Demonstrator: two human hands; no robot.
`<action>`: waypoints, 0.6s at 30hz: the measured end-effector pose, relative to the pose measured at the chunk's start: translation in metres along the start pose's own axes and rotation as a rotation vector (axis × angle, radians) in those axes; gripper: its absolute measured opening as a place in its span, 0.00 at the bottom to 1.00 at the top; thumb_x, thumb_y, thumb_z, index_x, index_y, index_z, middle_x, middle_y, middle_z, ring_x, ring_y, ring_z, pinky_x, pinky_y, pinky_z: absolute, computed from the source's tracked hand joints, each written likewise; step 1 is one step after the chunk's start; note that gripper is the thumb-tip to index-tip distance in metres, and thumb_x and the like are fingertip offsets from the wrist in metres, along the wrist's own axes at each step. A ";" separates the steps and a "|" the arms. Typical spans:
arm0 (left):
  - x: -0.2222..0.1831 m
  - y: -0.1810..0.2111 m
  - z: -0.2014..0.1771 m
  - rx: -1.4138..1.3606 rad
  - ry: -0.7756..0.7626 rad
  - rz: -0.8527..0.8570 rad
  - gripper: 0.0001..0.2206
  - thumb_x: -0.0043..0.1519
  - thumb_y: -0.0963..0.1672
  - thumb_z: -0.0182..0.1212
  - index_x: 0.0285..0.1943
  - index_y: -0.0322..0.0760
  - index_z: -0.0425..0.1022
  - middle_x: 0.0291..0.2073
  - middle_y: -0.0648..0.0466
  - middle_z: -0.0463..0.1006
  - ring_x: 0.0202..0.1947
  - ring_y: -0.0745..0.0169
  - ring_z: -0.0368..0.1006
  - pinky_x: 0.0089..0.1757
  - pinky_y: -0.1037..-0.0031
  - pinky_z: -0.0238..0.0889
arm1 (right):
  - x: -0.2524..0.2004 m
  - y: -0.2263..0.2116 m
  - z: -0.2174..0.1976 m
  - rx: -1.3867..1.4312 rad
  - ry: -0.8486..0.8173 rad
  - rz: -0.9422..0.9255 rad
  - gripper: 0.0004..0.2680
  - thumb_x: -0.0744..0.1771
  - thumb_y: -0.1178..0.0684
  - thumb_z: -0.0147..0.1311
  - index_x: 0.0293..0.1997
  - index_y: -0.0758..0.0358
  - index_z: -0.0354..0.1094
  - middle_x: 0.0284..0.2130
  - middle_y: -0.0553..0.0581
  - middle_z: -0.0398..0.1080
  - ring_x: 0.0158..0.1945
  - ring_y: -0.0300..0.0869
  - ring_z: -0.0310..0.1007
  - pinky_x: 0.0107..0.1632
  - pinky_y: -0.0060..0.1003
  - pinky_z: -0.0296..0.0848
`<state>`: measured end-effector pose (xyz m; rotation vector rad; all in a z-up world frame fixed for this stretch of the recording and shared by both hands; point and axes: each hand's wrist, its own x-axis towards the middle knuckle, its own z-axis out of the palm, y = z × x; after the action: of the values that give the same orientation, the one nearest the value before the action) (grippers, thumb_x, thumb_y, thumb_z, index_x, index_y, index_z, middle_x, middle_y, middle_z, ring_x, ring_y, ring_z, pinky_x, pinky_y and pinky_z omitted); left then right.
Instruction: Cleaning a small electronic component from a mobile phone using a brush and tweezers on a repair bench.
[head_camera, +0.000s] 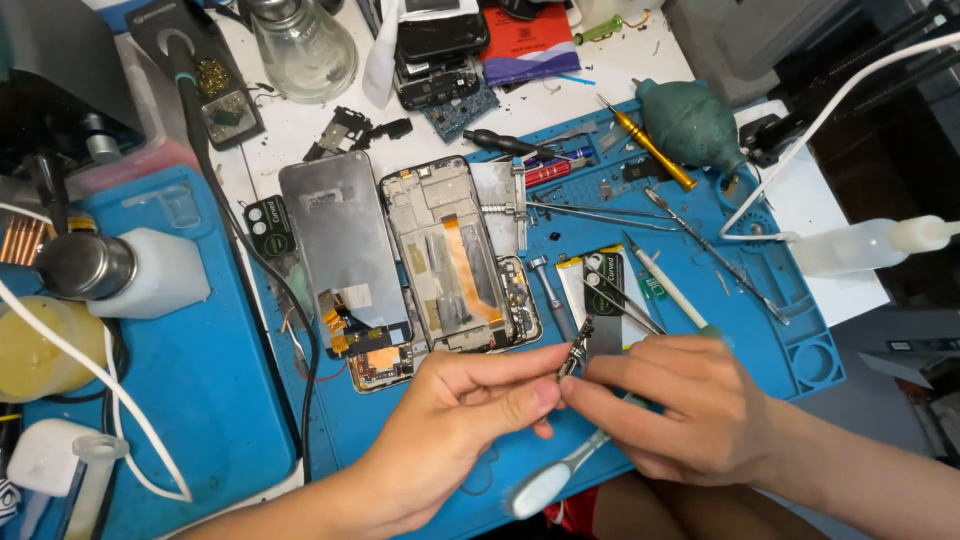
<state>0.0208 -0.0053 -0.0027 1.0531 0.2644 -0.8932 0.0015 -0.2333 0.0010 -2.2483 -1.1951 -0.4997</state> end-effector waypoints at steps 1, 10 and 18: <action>0.000 -0.001 -0.001 0.013 -0.010 0.005 0.22 0.56 0.39 0.68 0.61 0.25 0.82 0.37 0.39 0.87 0.29 0.62 0.76 0.41 0.76 0.73 | -0.001 -0.002 0.001 0.018 0.003 0.031 0.11 0.71 0.54 0.40 0.48 0.63 0.73 0.36 0.60 0.74 0.23 0.45 0.69 0.27 0.36 0.68; 0.005 -0.006 -0.005 -0.059 -0.027 0.005 0.24 0.56 0.38 0.68 0.63 0.23 0.80 0.37 0.38 0.85 0.30 0.56 0.77 0.40 0.73 0.75 | -0.006 -0.007 0.001 0.203 0.056 0.149 0.09 0.69 0.58 0.44 0.48 0.63 0.75 0.33 0.60 0.75 0.25 0.45 0.74 0.28 0.35 0.73; 0.003 -0.004 -0.002 -0.132 -0.040 -0.005 0.24 0.59 0.37 0.64 0.66 0.23 0.76 0.39 0.34 0.84 0.40 0.49 0.80 0.39 0.67 0.75 | -0.033 -0.013 -0.005 0.436 0.157 1.013 0.04 0.62 0.57 0.66 0.37 0.61 0.77 0.26 0.47 0.74 0.24 0.30 0.62 0.27 0.24 0.62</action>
<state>0.0204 -0.0058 -0.0076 0.9116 0.2887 -0.8883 -0.0272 -0.2521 -0.0093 -2.0385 0.0152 0.0041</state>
